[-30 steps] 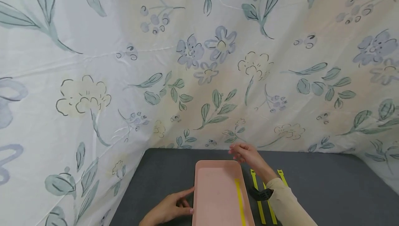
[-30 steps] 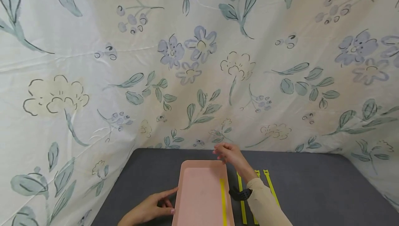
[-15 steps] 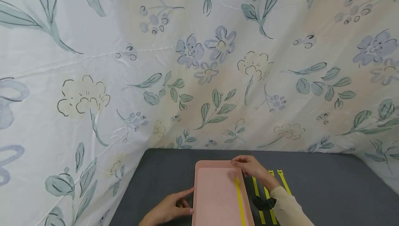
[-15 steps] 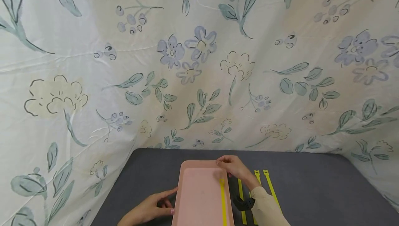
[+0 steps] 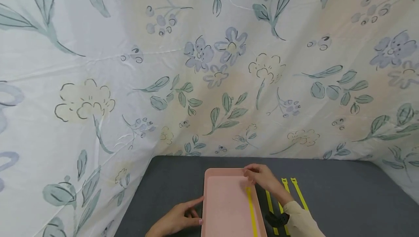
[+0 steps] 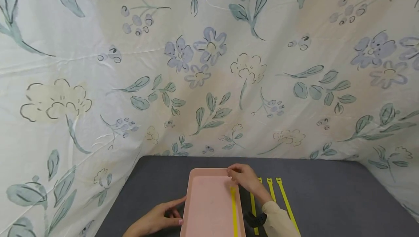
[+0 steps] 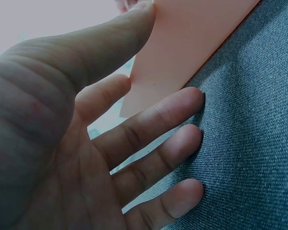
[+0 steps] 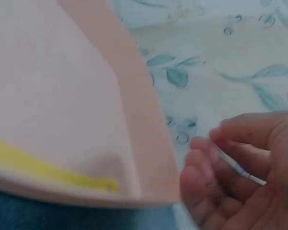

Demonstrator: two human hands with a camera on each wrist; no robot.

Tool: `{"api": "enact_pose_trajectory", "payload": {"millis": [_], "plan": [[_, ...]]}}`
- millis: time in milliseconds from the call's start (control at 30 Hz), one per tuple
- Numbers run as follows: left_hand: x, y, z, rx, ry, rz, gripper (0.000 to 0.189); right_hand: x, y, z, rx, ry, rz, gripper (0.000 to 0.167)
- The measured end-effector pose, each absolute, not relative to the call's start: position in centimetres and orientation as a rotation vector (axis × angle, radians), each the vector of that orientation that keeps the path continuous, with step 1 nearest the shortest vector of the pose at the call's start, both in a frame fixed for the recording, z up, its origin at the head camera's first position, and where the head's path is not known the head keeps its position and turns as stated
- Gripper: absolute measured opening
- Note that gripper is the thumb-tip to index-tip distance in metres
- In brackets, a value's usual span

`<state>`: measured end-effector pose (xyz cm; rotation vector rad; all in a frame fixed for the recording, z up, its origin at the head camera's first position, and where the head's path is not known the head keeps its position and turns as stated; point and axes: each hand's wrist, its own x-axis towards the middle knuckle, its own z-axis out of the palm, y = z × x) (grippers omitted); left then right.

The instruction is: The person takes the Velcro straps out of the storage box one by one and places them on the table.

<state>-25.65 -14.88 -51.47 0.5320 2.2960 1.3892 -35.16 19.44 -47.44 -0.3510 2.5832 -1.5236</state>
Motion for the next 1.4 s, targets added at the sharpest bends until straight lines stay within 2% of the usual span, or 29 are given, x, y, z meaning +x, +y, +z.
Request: {"api": "enact_pose_trajectory", "payload": {"millis": [267,400,633,967,1200,1400], "plan": [[-25.7,-15.0,-51.5,0.532,2.308,1.385,0.072,-35.4,17.8,-46.1,-0.368,2.756,-1.061,0.021],[-25.5,-15.0,-51.6,0.540,2.304,1.393,0.071,-35.5,17.9,-46.7,-0.390,2.810,-0.932,0.023],[-25.4,-14.9,-51.6,0.538,2.299,1.396,0.071,-34.3,18.3,-48.2,-0.410,2.937,-0.770,0.016],[-25.4,-14.8,-51.6,0.521,2.322,1.370,0.072,-33.6,17.9,-48.7,-0.508,3.028,-0.446,0.019],[-25.4,-14.7,-51.4,0.524,2.330,1.374,0.072,-33.8,17.7,-49.1,-0.494,3.017,-0.393,0.024],[-26.3,-15.5,-53.4,0.587,2.298,1.375,0.074,-34.0,17.7,-48.6,-0.505,2.972,-0.401,0.028]]}}
